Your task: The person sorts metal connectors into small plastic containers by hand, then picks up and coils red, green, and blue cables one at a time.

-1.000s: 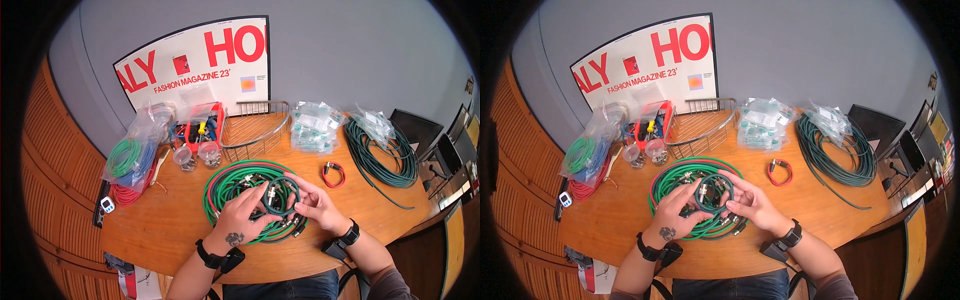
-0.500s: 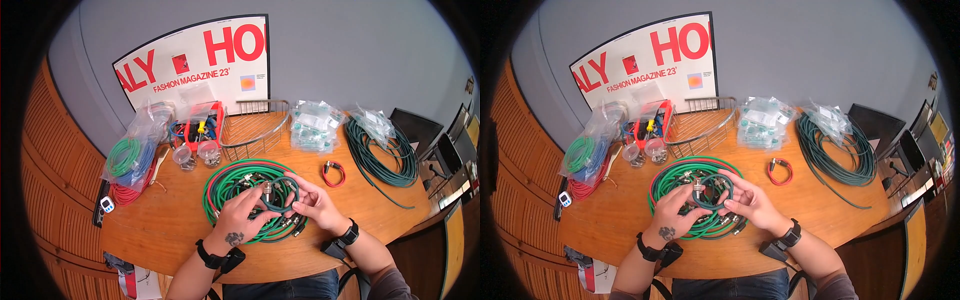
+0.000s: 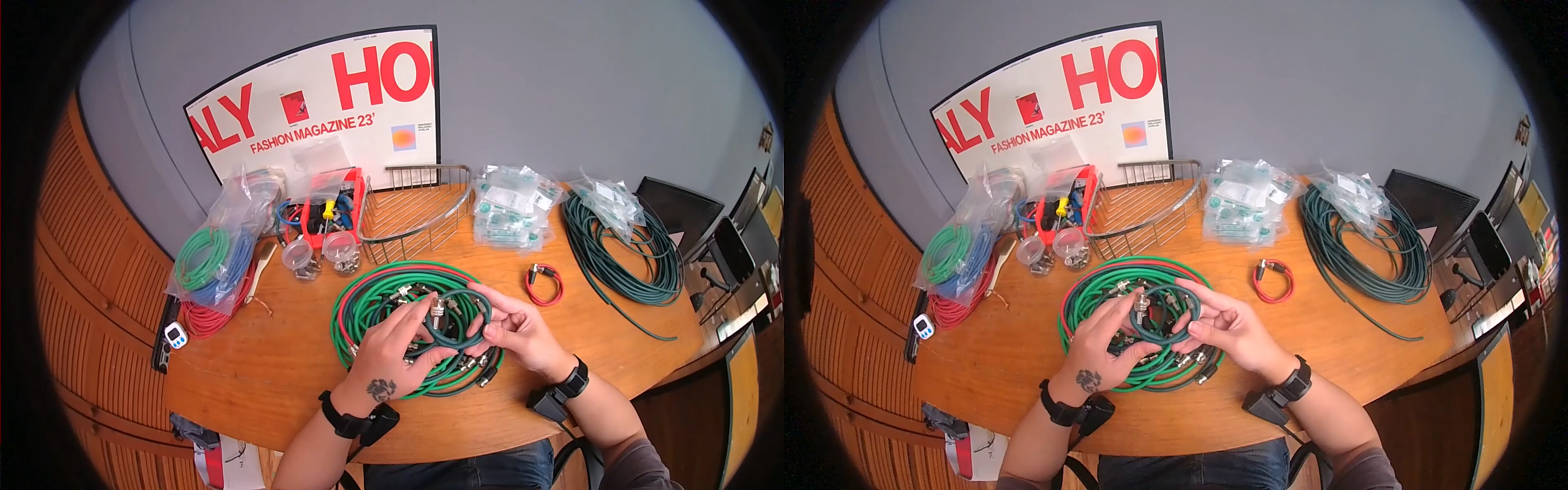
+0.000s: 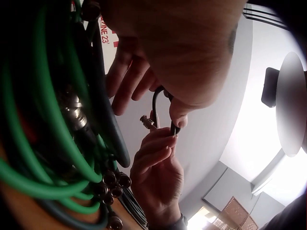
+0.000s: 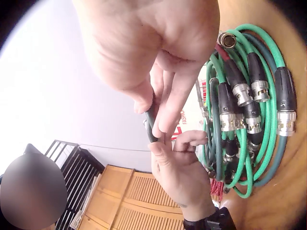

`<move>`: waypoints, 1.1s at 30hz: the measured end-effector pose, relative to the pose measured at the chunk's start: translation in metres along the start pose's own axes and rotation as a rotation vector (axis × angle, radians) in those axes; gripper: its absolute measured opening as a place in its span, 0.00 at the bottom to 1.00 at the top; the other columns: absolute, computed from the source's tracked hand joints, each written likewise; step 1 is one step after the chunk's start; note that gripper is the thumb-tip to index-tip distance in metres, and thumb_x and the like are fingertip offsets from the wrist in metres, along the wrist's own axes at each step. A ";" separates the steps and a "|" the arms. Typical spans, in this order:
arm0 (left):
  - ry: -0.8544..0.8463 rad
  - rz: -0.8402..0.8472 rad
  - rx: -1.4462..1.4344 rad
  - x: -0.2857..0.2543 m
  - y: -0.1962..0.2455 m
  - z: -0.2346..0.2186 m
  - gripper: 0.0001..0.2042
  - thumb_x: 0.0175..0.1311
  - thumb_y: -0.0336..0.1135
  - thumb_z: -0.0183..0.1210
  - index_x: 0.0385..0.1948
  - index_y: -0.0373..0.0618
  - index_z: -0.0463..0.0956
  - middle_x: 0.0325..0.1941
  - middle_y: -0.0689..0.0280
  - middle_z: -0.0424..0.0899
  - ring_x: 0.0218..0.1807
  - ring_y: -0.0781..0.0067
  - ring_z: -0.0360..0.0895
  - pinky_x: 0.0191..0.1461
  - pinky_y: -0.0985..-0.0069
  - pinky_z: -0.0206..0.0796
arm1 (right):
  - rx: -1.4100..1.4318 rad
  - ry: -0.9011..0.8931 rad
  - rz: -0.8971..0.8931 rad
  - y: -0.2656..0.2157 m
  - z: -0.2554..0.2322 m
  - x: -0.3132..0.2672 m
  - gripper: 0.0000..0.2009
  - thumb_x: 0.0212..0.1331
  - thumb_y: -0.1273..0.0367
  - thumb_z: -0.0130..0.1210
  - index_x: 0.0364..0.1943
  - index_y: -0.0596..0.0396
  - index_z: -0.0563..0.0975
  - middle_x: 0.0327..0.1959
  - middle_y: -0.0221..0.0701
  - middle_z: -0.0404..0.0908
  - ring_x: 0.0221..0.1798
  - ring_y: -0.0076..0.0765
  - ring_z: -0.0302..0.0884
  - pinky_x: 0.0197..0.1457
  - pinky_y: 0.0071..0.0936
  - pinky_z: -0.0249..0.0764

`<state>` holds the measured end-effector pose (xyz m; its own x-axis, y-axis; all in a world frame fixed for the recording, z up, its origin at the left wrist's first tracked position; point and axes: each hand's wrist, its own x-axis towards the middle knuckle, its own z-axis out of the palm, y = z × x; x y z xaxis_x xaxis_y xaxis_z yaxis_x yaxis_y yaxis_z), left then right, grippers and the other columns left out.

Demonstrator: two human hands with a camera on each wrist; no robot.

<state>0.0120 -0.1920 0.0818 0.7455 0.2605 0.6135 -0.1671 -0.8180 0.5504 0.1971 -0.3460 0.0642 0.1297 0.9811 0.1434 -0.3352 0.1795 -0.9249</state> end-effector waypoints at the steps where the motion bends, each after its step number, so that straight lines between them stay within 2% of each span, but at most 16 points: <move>1: 0.007 0.016 0.005 0.000 0.000 0.000 0.34 0.51 0.40 0.73 0.60 0.35 0.69 0.46 0.56 0.81 0.33 0.69 0.84 0.38 0.74 0.75 | -0.005 0.030 0.003 0.002 -0.001 0.000 0.30 0.68 0.75 0.52 0.73 0.51 0.58 0.46 0.36 0.81 0.47 0.36 0.84 0.54 0.30 0.82; 8: 0.035 0.049 0.027 -0.001 -0.001 0.002 0.34 0.49 0.38 0.74 0.58 0.33 0.71 0.43 0.56 0.81 0.31 0.71 0.83 0.36 0.75 0.74 | -0.090 0.092 -0.039 0.011 -0.002 0.001 0.28 0.69 0.76 0.51 0.72 0.53 0.59 0.47 0.38 0.81 0.46 0.36 0.84 0.53 0.30 0.82; 9: 0.044 0.023 0.033 -0.003 0.001 0.002 0.35 0.47 0.36 0.76 0.58 0.32 0.71 0.46 0.55 0.81 0.34 0.69 0.83 0.38 0.75 0.75 | -0.090 0.092 -0.038 0.010 -0.001 0.002 0.28 0.69 0.76 0.51 0.72 0.53 0.59 0.47 0.38 0.81 0.46 0.36 0.84 0.53 0.30 0.82; 10: 0.053 -0.003 0.038 -0.004 0.001 0.002 0.36 0.44 0.34 0.77 0.58 0.32 0.72 0.48 0.53 0.81 0.36 0.67 0.84 0.41 0.75 0.76 | -0.064 0.069 -0.036 0.007 0.000 0.002 0.29 0.68 0.77 0.52 0.73 0.52 0.58 0.48 0.37 0.80 0.47 0.34 0.83 0.54 0.29 0.81; 14: 0.065 -0.011 0.036 -0.004 0.002 0.004 0.36 0.43 0.34 0.78 0.57 0.31 0.72 0.46 0.54 0.81 0.35 0.69 0.84 0.40 0.76 0.75 | 0.018 -0.016 -0.072 0.004 0.005 0.002 0.35 0.63 0.82 0.55 0.74 0.52 0.55 0.49 0.36 0.79 0.50 0.29 0.80 0.56 0.26 0.78; 17: 0.069 -0.014 0.027 -0.004 0.001 0.005 0.36 0.43 0.34 0.77 0.57 0.30 0.72 0.45 0.54 0.81 0.34 0.70 0.83 0.38 0.77 0.75 | -0.005 0.010 -0.042 0.005 0.003 0.003 0.38 0.61 0.84 0.56 0.74 0.53 0.54 0.51 0.36 0.79 0.51 0.28 0.79 0.57 0.26 0.77; 19: 0.106 0.050 0.037 -0.004 -0.002 0.007 0.34 0.47 0.37 0.75 0.57 0.31 0.72 0.40 0.58 0.81 0.29 0.71 0.82 0.33 0.76 0.74 | -0.016 0.013 -0.035 0.007 0.001 0.004 0.38 0.61 0.84 0.56 0.74 0.53 0.54 0.53 0.38 0.79 0.52 0.28 0.79 0.57 0.26 0.77; 23: 0.101 0.034 0.022 -0.003 -0.001 0.006 0.34 0.47 0.37 0.76 0.56 0.31 0.72 0.40 0.58 0.81 0.29 0.72 0.82 0.33 0.76 0.74 | -0.051 0.038 -0.032 0.010 -0.004 0.003 0.36 0.61 0.84 0.56 0.73 0.53 0.57 0.57 0.41 0.78 0.55 0.28 0.78 0.57 0.25 0.77; 30: 0.097 0.079 0.036 -0.002 -0.002 0.005 0.32 0.46 0.35 0.76 0.55 0.33 0.74 0.39 0.60 0.82 0.28 0.72 0.81 0.32 0.75 0.73 | -0.087 0.068 -0.014 0.010 -0.007 0.000 0.33 0.62 0.83 0.56 0.72 0.54 0.61 0.54 0.42 0.80 0.53 0.29 0.80 0.55 0.26 0.79; 33: 0.100 0.099 0.062 -0.002 -0.002 0.005 0.31 0.46 0.36 0.76 0.55 0.35 0.75 0.39 0.59 0.83 0.27 0.72 0.81 0.31 0.75 0.73 | -0.215 0.099 -0.050 0.011 -0.008 0.000 0.31 0.63 0.82 0.55 0.71 0.53 0.61 0.54 0.42 0.81 0.51 0.29 0.81 0.54 0.26 0.80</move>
<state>0.0145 -0.1932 0.0768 0.6590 0.2237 0.7181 -0.1943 -0.8717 0.4498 0.2006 -0.3448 0.0516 0.2351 0.9578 0.1651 -0.1212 0.1974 -0.9728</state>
